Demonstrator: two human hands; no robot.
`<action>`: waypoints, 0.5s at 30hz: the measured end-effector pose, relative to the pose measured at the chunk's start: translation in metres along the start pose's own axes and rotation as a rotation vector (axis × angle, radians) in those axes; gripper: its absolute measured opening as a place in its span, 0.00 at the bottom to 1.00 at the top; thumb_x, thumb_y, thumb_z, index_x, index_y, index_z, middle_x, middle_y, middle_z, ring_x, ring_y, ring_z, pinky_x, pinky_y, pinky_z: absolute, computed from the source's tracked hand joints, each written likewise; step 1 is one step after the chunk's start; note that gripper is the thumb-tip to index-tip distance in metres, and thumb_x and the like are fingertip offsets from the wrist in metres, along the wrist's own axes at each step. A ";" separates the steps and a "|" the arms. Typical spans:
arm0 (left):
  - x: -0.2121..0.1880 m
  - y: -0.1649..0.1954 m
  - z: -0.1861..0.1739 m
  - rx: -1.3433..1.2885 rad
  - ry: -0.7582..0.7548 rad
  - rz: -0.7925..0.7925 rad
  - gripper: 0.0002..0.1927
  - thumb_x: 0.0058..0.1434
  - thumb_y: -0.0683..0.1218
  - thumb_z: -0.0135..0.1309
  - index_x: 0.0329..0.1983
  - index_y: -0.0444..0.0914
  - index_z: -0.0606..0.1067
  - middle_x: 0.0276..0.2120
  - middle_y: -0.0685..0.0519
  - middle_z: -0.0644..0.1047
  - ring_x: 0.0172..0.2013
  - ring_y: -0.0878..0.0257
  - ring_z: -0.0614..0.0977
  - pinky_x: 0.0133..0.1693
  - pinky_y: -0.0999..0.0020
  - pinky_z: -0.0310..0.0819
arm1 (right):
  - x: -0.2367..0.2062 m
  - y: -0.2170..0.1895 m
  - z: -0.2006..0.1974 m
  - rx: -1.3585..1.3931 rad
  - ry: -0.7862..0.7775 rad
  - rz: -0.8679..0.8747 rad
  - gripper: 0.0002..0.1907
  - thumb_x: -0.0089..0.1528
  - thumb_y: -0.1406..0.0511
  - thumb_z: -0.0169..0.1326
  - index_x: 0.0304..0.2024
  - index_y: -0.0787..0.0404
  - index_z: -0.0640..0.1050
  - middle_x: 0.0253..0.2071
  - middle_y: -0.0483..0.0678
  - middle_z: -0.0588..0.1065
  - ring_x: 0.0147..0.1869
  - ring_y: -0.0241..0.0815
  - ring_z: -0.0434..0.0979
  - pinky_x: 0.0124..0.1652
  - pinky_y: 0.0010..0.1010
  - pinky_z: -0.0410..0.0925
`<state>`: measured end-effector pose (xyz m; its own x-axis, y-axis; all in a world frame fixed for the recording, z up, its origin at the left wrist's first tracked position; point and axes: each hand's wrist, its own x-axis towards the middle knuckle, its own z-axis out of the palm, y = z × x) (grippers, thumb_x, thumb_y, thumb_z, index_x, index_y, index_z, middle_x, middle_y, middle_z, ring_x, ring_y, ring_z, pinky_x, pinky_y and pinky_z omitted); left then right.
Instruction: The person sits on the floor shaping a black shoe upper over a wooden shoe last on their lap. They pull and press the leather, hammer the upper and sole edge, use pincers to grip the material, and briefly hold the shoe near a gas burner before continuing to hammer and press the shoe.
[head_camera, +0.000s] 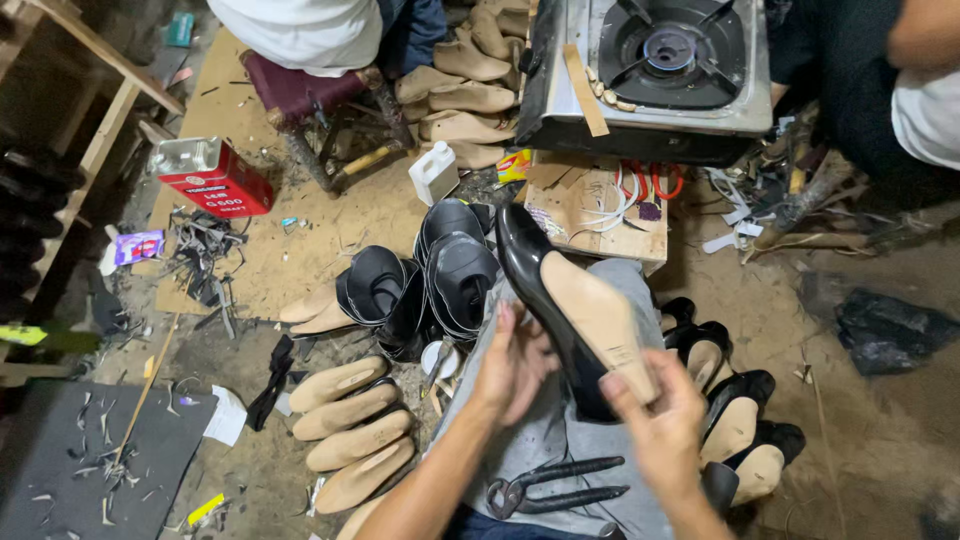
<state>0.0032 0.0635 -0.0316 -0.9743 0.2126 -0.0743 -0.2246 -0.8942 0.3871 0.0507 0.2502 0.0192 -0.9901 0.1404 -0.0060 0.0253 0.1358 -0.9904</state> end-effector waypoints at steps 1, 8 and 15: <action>0.003 -0.002 0.001 0.022 0.001 -0.047 0.38 0.76 0.69 0.35 0.72 0.36 0.59 0.57 0.44 0.73 0.54 0.50 0.78 0.51 0.51 0.77 | -0.007 -0.007 0.006 0.013 -0.097 -0.126 0.20 0.60 0.63 0.61 0.51 0.69 0.76 0.49 0.52 0.76 0.52 0.43 0.76 0.51 0.32 0.69; 0.016 0.008 0.004 0.174 -0.046 -0.119 0.58 0.63 0.82 0.22 0.66 0.27 0.65 0.51 0.40 0.77 0.43 0.50 0.82 0.48 0.52 0.79 | -0.015 -0.009 -0.007 -0.042 -0.100 -0.245 0.10 0.68 0.68 0.50 0.47 0.69 0.78 0.53 0.53 0.75 0.54 0.41 0.77 0.55 0.29 0.70; 0.015 0.004 0.002 0.133 -0.078 -0.151 0.57 0.61 0.83 0.25 0.67 0.31 0.64 0.48 0.39 0.76 0.42 0.50 0.81 0.46 0.50 0.78 | -0.023 0.038 -0.021 0.070 -0.028 0.055 0.10 0.69 0.69 0.48 0.46 0.70 0.78 0.39 0.52 0.79 0.41 0.40 0.80 0.46 0.29 0.73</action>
<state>-0.0118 0.0641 -0.0296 -0.9242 0.3750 -0.0715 -0.3593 -0.7910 0.4953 0.0775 0.2725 -0.0154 -0.9909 0.1184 -0.0637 0.0711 0.0594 -0.9957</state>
